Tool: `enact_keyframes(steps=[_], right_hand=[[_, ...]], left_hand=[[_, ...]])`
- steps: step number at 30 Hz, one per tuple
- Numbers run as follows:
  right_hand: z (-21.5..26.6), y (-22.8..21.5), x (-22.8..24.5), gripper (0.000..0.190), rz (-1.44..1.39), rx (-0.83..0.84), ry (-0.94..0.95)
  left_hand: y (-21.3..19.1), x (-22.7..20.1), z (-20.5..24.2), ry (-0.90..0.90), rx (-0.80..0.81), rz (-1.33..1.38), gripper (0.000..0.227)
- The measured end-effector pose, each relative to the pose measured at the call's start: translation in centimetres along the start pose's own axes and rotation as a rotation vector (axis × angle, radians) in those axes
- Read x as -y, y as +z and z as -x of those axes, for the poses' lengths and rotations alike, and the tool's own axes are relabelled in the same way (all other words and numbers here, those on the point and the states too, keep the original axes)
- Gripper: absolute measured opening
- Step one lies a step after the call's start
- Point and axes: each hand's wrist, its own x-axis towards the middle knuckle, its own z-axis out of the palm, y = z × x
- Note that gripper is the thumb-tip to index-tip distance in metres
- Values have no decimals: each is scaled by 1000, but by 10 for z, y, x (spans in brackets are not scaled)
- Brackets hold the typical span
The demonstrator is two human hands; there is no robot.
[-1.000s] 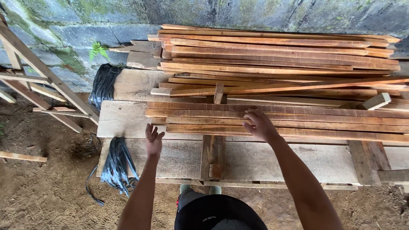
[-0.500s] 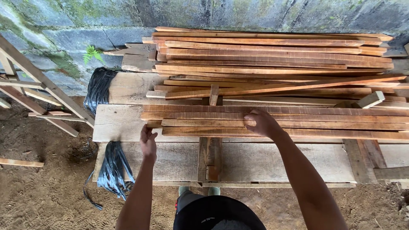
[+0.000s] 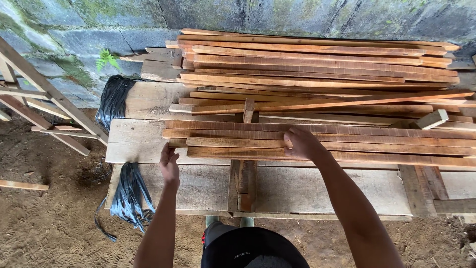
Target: Organizing and stacking long wooden slats on a workshop workbench.
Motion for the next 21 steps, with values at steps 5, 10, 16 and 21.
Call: enact_keyframes(steps=[5, 10, 16, 21], right_hand=[[-3, -15, 8, 50, 35, 66, -24], [-7, -14, 1, 51, 66, 133, -2], [-1, -17, -4, 55, 89, 180, 13], [3, -20, -4, 58, 82, 178, 31]], left_hand=[[-6, -22, -4, -2, 47, -241, 65], [-28, 15, -17, -46, 126, -419, 75], [-17, -21, 2, -103, 152, -634, 82], [-17, -16, -1, -128, 176, -783, 87]])
